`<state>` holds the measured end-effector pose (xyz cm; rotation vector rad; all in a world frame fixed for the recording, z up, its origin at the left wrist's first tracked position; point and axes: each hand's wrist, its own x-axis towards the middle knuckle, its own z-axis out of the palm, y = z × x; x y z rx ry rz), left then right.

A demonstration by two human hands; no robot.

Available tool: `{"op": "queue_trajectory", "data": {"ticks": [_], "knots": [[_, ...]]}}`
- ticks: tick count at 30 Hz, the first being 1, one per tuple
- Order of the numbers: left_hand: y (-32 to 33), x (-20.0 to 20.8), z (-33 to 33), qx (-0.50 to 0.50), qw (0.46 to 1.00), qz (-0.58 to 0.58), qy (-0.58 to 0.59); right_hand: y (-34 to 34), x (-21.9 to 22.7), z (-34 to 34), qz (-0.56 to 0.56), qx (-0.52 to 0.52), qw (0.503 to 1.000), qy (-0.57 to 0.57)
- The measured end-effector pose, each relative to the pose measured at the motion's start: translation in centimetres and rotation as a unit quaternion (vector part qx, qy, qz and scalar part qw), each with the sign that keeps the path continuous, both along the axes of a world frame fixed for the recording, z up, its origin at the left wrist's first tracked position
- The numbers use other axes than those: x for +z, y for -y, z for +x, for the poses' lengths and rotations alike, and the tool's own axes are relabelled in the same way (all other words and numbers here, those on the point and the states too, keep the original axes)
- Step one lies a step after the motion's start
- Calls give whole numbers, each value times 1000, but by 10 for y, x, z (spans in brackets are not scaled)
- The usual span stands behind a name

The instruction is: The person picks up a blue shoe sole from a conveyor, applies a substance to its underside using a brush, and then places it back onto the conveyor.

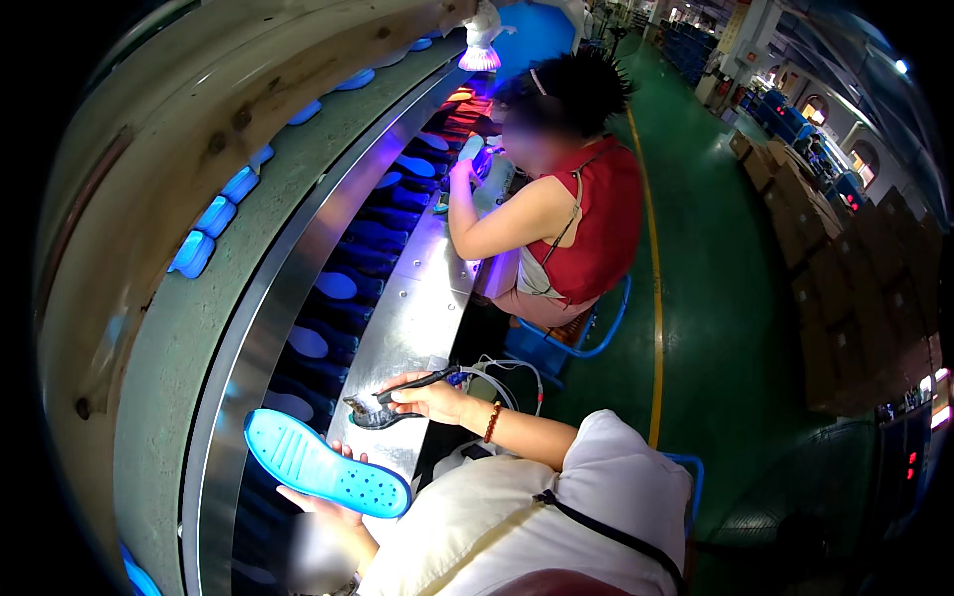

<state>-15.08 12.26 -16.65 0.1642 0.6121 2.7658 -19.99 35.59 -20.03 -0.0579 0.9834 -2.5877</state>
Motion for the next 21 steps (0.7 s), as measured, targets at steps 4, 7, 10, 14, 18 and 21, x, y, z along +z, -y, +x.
{"op": "queue_trajectory", "data": {"ticks": [4, 7, 10, 14, 18, 21], "knots": [[25, -14, 6, 9, 1000, -10, 18, 9, 0, 5, 3, -4, 1000, 2], [45, -22, 11, 57, 994, -50, 78, 17, 0, 6, 20, 4, 1000, -13], [50, -11, 13, 56, 993, -59, 84, 29, 20, 10, 38, -5, 997, -60], [53, -21, 3, 29, 993, -18, 112, 53, 50, 14, 141, 12, 976, -163], [47, -3, 6, 1, 996, -5, 86, 92, 65, 8, 144, 40, 975, -163], [33, 4, 11, -28, 997, 14, 75, 107, 57, -1, 156, -1, 980, -124]]}}
